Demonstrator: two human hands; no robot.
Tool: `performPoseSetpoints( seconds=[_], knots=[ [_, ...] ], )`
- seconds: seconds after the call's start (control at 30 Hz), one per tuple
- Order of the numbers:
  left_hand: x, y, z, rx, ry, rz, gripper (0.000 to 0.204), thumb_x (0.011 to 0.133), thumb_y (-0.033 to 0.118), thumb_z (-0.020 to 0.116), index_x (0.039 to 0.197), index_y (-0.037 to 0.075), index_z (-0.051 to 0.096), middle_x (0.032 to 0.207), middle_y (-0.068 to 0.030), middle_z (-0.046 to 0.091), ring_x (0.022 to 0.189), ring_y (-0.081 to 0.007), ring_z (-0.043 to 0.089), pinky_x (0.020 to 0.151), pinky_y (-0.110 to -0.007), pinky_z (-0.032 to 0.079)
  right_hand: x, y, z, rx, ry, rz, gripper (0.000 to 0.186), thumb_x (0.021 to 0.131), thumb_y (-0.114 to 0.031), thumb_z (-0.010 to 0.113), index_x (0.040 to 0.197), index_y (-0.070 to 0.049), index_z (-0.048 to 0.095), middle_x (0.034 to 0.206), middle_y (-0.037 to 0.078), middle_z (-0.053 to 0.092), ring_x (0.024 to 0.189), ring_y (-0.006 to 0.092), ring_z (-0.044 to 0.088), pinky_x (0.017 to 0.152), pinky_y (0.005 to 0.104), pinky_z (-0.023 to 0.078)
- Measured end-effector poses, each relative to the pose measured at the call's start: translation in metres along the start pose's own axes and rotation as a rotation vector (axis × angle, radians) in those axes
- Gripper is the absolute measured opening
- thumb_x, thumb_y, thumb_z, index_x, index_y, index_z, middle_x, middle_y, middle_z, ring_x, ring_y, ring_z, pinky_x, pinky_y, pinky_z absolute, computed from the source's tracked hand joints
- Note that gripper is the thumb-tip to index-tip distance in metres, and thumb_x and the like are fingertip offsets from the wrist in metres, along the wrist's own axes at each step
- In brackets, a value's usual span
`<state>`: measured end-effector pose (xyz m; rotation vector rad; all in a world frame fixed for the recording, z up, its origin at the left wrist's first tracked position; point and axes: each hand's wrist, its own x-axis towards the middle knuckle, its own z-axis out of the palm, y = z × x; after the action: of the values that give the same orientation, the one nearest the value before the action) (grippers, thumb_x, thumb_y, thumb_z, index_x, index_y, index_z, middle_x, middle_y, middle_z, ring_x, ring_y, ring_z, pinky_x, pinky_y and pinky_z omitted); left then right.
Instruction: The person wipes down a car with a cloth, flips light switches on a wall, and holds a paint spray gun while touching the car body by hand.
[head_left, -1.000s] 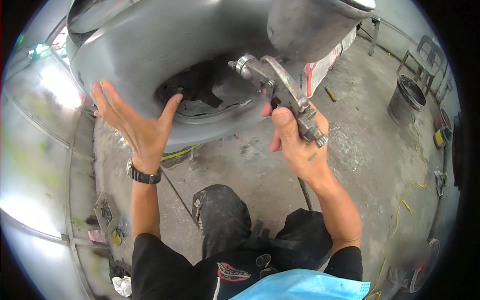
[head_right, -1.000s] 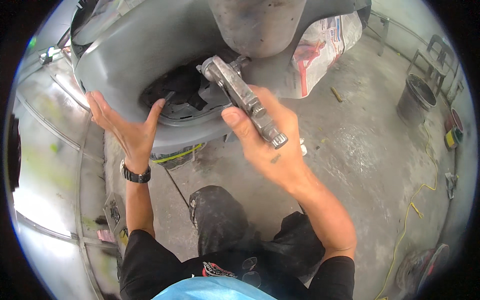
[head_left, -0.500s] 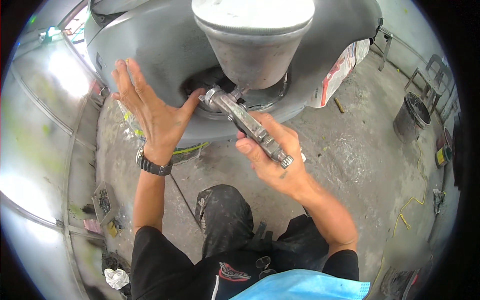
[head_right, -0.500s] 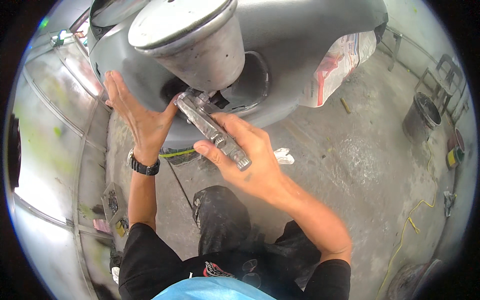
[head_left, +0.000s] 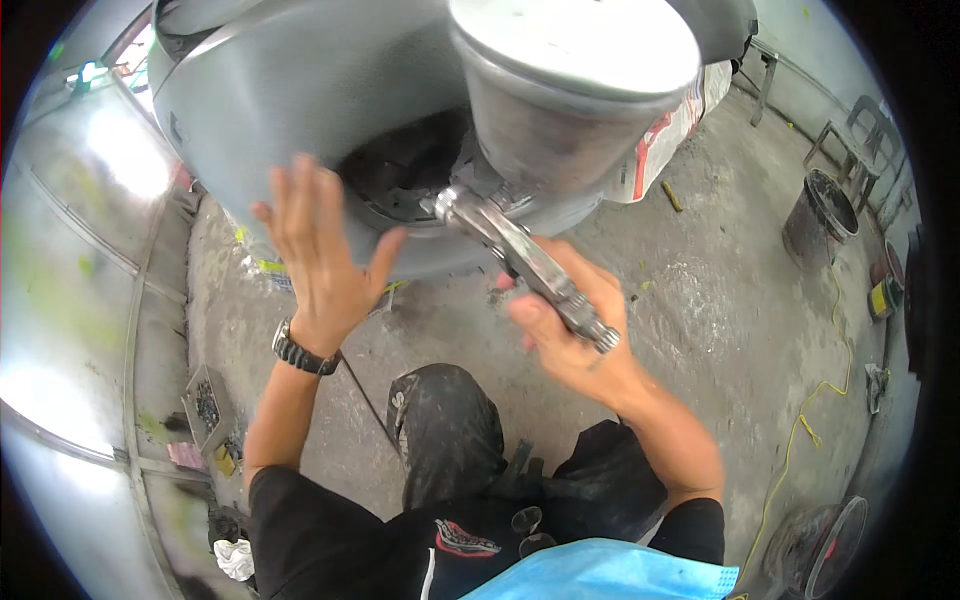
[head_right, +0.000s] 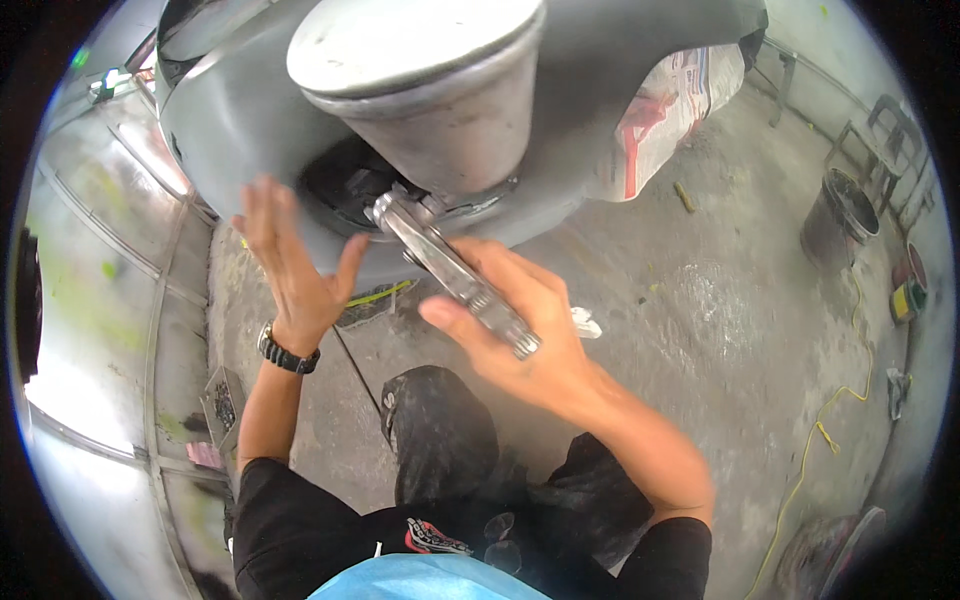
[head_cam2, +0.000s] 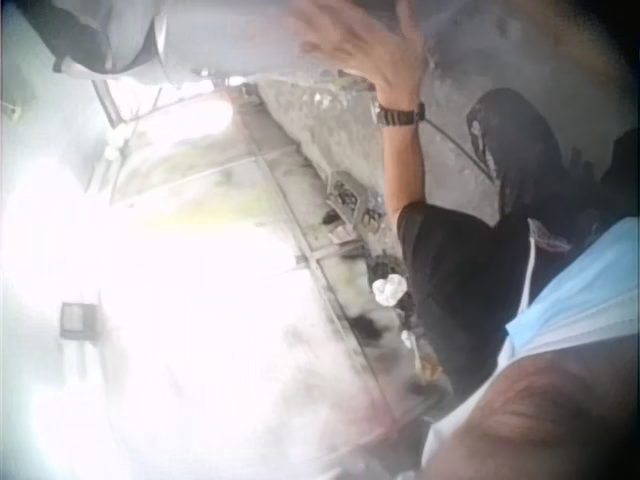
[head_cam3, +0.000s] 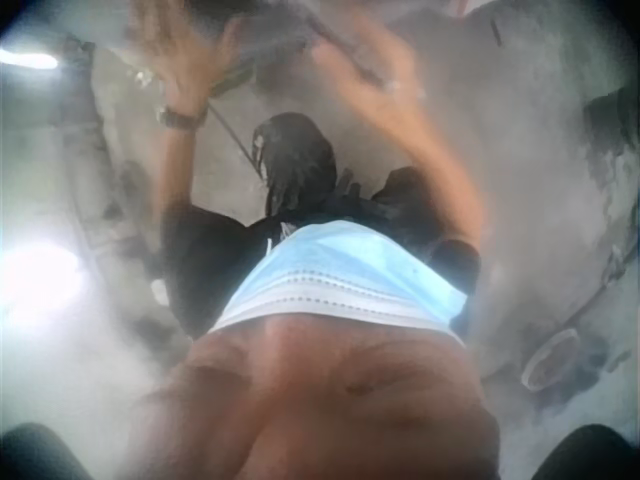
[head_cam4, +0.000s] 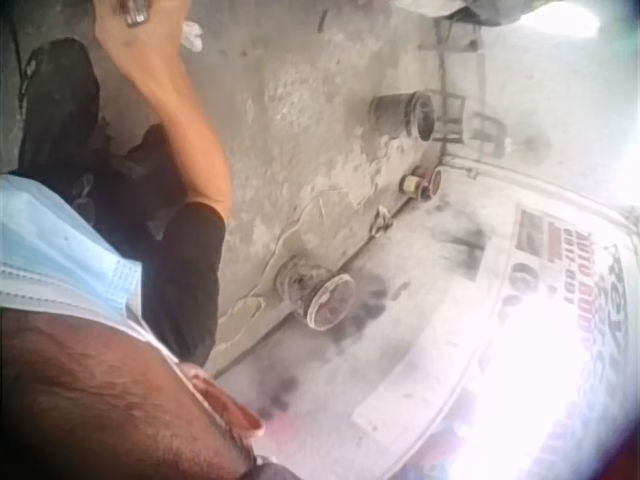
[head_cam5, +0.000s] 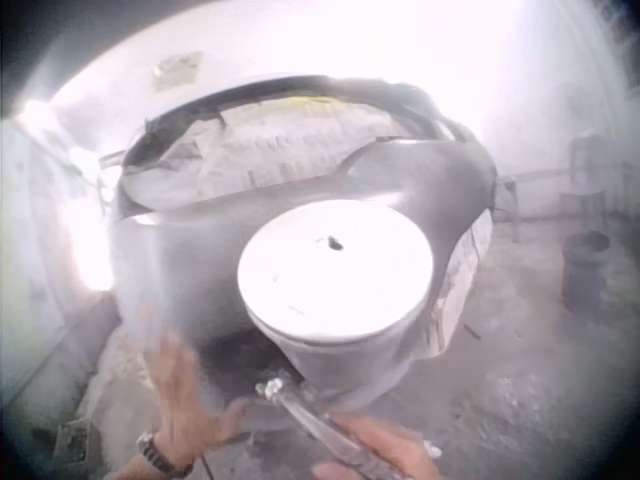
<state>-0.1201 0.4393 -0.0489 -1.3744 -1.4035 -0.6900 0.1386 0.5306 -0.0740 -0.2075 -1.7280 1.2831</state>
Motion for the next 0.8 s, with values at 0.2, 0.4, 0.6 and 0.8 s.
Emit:
performPoseSetpoints(
  seconds=[0.2, 0.4, 0.6, 0.8],
  knots=[
    [-0.004, 0.031, -0.004, 0.002, -0.612, 0.384, 0.084, 0.082, 0.036, 0.081, 0.147, -0.006, 0.047, 0.150, -0.0285, 0.048, 0.146, -0.0406, 0.040, 0.124, -0.055, 0.020, -0.043, 0.008, -0.038, -0.004, -0.050, 0.130, 0.045, 0.091, -0.025, 0.079, 0.122, 0.004, 0.064, 0.100, 0.013, 0.071, 0.081, 0.0182, 0.068, 0.072, 0.0317, 0.053],
    [0.006, 0.069, 0.040, -0.022, -0.583, 0.178, 0.079, 0.083, 0.036, 0.078, 0.140, -0.012, 0.049, 0.142, -0.0289, 0.055, 0.136, -0.0416, 0.049, 0.118, -0.054, 0.033, -0.053, 0.010, -0.042, 0.127, 0.107, 0.302, 0.045, 0.097, -0.039, 0.073, 0.114, 0.002, 0.067, 0.088, 0.004, 0.066, 0.063, 0.0076, 0.059, 0.053, 0.0246, 0.050],
    [-0.004, 0.086, 0.048, -0.013, -0.539, 0.045, 0.079, 0.086, 0.030, 0.075, 0.145, -0.011, 0.042, 0.146, -0.0290, 0.050, 0.139, -0.0425, 0.046, 0.118, -0.054, 0.032, -0.058, 0.003, -0.058, 0.097, 0.215, 0.325, 0.051, 0.095, -0.048, 0.073, 0.110, 0.001, 0.068, 0.082, 0.002, 0.065, 0.062, 0.0089, 0.058, 0.052, 0.0249, 0.050],
    [-0.017, 0.052, 0.037, 0.027, -0.667, 0.464, 0.094, 0.087, 0.034, 0.073, 0.159, -0.004, 0.026, 0.167, -0.0245, 0.025, 0.156, -0.0398, 0.022, 0.123, -0.063, 0.010, -0.056, 0.011, -0.086, 0.046, 0.239, 0.439, 0.051, 0.096, -0.051, 0.070, 0.101, 0.000, 0.069, 0.078, 0.003, 0.064, 0.054, 0.0098, 0.056, 0.049, 0.0275, 0.046]
  ],
)
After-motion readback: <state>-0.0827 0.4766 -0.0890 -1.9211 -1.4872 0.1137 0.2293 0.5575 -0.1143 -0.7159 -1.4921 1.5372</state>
